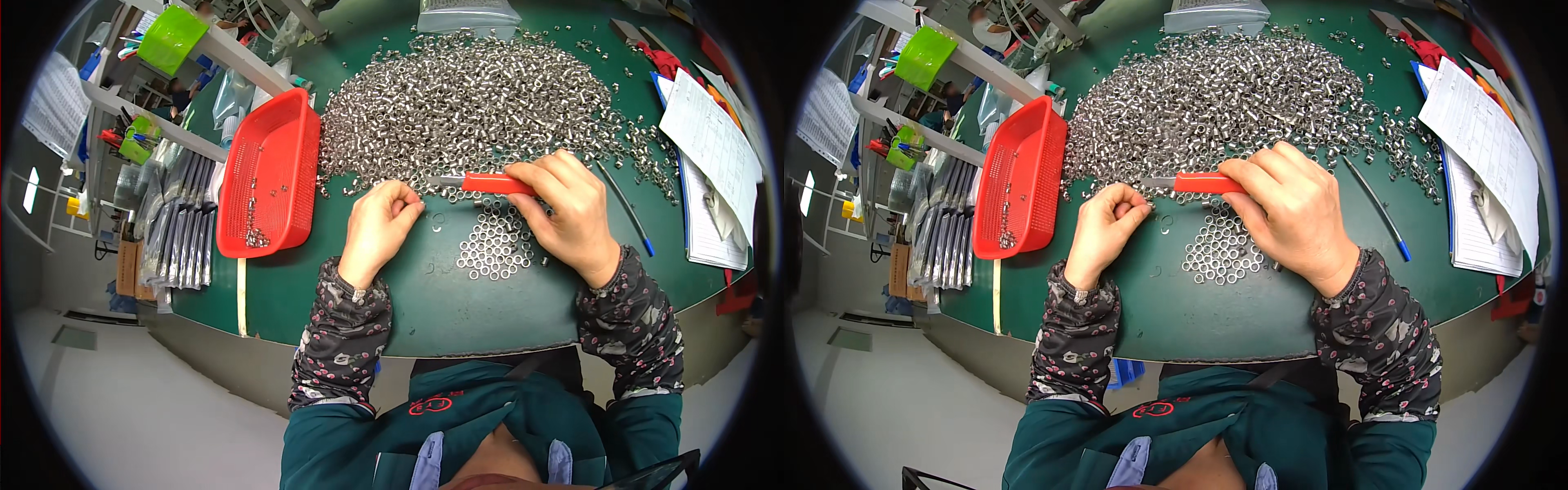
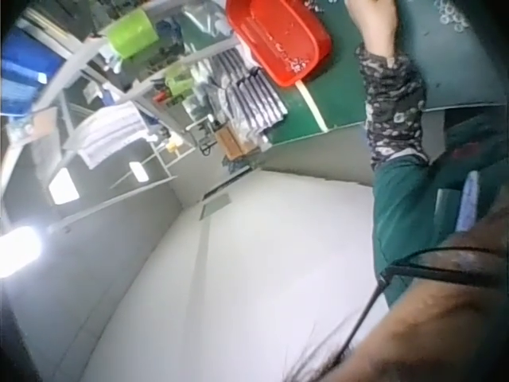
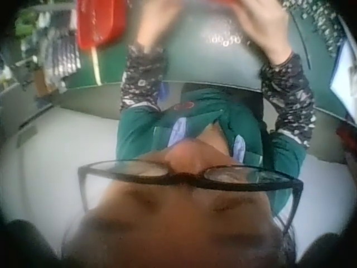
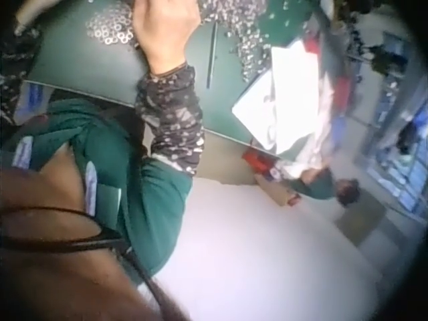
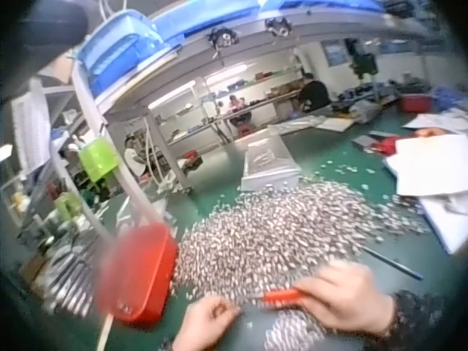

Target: Using pliers to assemble small metal components at a workbench.

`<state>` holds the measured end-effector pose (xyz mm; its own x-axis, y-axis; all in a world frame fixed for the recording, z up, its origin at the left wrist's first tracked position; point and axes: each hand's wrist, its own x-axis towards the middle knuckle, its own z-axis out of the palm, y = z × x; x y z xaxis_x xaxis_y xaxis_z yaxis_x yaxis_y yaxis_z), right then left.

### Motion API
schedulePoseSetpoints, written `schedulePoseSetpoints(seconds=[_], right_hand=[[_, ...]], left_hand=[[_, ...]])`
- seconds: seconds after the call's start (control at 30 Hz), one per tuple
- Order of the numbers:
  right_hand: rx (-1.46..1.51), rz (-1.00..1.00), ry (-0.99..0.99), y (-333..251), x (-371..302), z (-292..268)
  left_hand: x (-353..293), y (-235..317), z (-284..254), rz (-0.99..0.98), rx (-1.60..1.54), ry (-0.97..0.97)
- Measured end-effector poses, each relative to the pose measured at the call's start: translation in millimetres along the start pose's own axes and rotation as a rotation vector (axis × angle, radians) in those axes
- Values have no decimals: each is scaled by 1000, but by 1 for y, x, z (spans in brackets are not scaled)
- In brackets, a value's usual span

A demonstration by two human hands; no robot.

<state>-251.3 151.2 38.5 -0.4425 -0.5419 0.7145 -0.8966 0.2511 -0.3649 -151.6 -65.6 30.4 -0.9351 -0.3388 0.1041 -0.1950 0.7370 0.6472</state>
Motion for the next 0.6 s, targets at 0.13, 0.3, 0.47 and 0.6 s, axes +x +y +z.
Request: schedulePoseSetpoints(seconds=[0.13, 0.3, 0.47, 0.6], right_hand=[[9, -2, -5, -1, 0, 0], [-3, 1, -16, 0, 0, 0], [1, 2, -22, 0, 0, 3], [36, 22, -19, -1, -1, 3]], left_hand=[[-1, -1, -4, 88, 94, 137], [-2, -1, 2, 107, 118, 105], [-1, -4, 5, 135, 162, 23], [-1, -4, 5, 180, 138, 16]])
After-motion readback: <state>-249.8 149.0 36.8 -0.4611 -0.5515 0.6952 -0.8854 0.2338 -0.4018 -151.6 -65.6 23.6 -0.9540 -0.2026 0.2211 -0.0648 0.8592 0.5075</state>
